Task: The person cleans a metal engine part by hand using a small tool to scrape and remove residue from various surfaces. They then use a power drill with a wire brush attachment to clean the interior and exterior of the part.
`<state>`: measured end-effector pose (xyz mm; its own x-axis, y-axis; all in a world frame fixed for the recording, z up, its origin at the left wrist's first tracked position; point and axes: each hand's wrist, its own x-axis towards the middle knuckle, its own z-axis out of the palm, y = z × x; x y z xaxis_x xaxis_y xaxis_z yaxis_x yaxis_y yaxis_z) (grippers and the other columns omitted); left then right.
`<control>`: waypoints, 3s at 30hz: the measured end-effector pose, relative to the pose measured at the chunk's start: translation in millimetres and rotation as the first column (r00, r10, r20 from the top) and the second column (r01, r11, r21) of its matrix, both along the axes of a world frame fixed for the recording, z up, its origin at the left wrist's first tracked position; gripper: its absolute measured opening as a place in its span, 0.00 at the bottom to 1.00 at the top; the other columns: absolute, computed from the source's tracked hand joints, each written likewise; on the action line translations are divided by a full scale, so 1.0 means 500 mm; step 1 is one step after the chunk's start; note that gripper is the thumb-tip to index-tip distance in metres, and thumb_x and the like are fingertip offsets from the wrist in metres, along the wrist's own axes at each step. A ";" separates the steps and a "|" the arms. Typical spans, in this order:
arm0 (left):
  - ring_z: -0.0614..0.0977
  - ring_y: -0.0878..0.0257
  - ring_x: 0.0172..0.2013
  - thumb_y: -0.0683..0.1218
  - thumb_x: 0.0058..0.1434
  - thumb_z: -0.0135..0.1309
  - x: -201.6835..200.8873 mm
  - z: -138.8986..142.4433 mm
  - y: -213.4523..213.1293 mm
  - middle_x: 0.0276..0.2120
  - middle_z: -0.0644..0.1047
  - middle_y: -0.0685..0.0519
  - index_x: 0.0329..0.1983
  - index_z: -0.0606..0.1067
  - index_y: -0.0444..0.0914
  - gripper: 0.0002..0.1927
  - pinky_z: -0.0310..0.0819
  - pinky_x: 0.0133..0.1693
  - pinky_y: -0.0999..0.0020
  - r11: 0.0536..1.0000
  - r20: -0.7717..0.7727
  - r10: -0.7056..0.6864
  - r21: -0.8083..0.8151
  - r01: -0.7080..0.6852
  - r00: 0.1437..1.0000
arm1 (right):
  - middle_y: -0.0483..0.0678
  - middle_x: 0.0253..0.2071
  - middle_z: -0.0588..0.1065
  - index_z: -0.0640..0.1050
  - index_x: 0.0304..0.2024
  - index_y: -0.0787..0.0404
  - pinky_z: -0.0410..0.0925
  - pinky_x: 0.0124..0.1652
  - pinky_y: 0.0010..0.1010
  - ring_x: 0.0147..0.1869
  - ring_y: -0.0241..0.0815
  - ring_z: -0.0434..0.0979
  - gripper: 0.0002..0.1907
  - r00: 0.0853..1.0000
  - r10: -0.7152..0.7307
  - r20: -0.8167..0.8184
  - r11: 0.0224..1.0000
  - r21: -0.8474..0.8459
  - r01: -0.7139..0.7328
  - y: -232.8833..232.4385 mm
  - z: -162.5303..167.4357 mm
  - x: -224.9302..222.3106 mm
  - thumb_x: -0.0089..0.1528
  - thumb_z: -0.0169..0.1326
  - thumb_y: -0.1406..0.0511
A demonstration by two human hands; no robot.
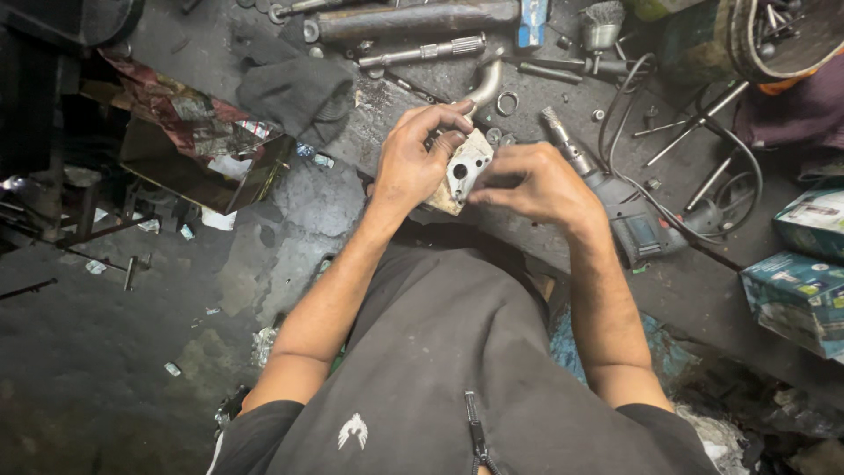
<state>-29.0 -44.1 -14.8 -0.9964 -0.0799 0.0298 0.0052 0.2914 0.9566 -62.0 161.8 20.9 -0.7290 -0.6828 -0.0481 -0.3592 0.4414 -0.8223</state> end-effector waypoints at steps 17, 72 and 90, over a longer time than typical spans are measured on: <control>0.81 0.58 0.55 0.40 0.61 0.61 0.003 -0.002 -0.004 0.51 0.83 0.58 0.41 0.80 0.41 0.06 0.74 0.57 0.64 1.000 -0.033 -0.015 -0.010 0.014 0.999 | 0.50 0.33 0.80 0.83 0.37 0.63 0.71 0.38 0.35 0.36 0.46 0.81 0.12 1.000 0.005 0.016 1.000 0.024 -0.006 -0.002 -0.007 0.009 0.55 0.70 0.65; 0.79 0.57 0.55 0.40 0.60 0.61 0.003 -0.014 -0.011 0.51 0.83 0.57 0.42 0.80 0.42 0.07 0.70 0.58 0.62 0.999 -0.032 -0.040 -0.032 0.039 0.999 | 0.47 0.32 0.81 0.85 0.38 0.61 0.71 0.40 0.31 0.37 0.38 0.79 0.09 0.977 -0.162 0.141 0.985 0.078 0.152 0.008 0.002 0.043 0.56 0.69 0.65; 0.79 0.57 0.55 0.41 0.60 0.62 0.006 -0.016 -0.020 0.51 0.82 0.57 0.42 0.80 0.41 0.07 0.70 0.58 0.62 0.998 -0.054 -0.041 -0.041 0.039 0.998 | 0.47 0.36 0.82 0.85 0.40 0.61 0.72 0.42 0.30 0.39 0.37 0.80 0.10 0.950 -0.293 0.106 0.953 0.113 0.281 -0.008 -0.006 0.052 0.57 0.68 0.65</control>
<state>-26.1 -53.9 -22.8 -0.9955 -0.0379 0.0870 0.0699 0.3275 0.9423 -36.2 158.0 17.8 -0.8782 -0.4334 -0.2022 -0.1068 0.5899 -0.8004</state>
